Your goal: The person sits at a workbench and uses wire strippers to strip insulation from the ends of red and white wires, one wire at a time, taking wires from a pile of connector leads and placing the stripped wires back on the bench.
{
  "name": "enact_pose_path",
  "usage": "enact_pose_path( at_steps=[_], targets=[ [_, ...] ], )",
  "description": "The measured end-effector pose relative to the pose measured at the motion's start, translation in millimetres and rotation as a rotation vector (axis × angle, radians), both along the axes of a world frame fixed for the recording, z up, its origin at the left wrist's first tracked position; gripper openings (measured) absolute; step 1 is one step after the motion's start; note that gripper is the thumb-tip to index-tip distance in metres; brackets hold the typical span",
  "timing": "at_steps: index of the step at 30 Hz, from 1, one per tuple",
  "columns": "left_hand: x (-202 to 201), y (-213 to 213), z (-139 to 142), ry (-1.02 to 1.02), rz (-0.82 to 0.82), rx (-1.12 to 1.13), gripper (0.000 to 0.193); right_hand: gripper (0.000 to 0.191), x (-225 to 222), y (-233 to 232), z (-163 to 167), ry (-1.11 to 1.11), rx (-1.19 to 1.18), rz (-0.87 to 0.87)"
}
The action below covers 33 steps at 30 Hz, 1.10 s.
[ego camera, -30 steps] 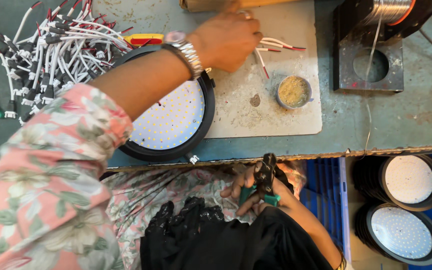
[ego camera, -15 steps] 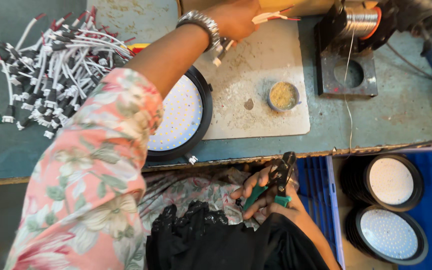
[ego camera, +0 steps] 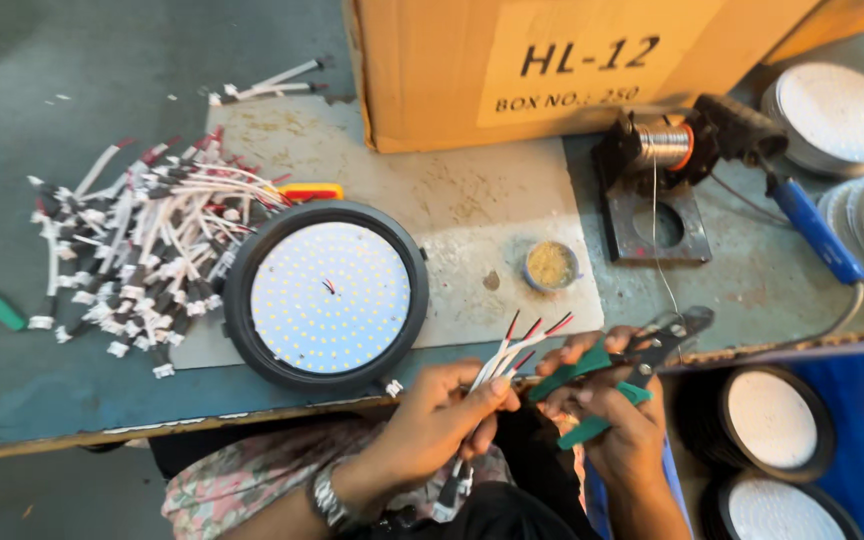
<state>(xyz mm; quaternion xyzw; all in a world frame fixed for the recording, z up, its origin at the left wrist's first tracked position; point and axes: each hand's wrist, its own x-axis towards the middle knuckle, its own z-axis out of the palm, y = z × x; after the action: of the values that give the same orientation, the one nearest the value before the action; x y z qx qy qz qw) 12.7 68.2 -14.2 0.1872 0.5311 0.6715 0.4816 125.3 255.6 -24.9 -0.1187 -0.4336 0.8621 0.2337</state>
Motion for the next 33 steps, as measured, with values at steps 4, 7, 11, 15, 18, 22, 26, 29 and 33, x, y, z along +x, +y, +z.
enact_pose_path(
  at_steps=[4,7,11,15,18,22,26,29,33],
  targets=[
    [7.8,-10.9,7.2,0.111,0.071,-0.019,0.036,0.047,3.3,-16.1,-10.2,-0.050,-0.012,0.051],
    [6.1,-14.7,5.5,0.167,0.063,-0.098,0.034,0.043,-0.1,-21.6,-13.7,-0.100,-0.015,0.088],
    [3.5,-13.7,-2.0,0.188,0.119,0.062,0.022,0.043,-4.5,-23.8,-11.5,-0.119,-0.028,0.120],
    [2.0,-11.4,-4.8,-0.206,0.137,0.011,0.020,0.043,-10.9,-24.8,-10.7,-0.120,-0.040,0.165],
    [2.5,-13.3,-6.2,-0.240,0.156,0.036,0.022,0.042,-14.5,-25.5,-11.6,-0.141,-0.027,0.181],
    [0.0,-14.2,-9.8,-0.126,0.151,-0.077,0.024,0.045,-15.7,-25.0,-14.0,-0.145,-0.020,0.196],
    [-0.1,-12.7,-10.3,-0.205,0.127,-0.046,0.023,0.045,-13.5,-23.4,-18.5,-0.142,-0.020,0.219],
    [1.4,-10.6,-8.9,-0.172,0.123,-0.029,0.023,0.046,-10.7,-22.6,-21.8,-0.143,-0.022,0.214],
    [0.6,-8.0,-9.0,-0.250,0.163,0.003,0.030,0.047,-8.3,-20.8,-23.2,-0.288,0.042,0.085]
  ],
)
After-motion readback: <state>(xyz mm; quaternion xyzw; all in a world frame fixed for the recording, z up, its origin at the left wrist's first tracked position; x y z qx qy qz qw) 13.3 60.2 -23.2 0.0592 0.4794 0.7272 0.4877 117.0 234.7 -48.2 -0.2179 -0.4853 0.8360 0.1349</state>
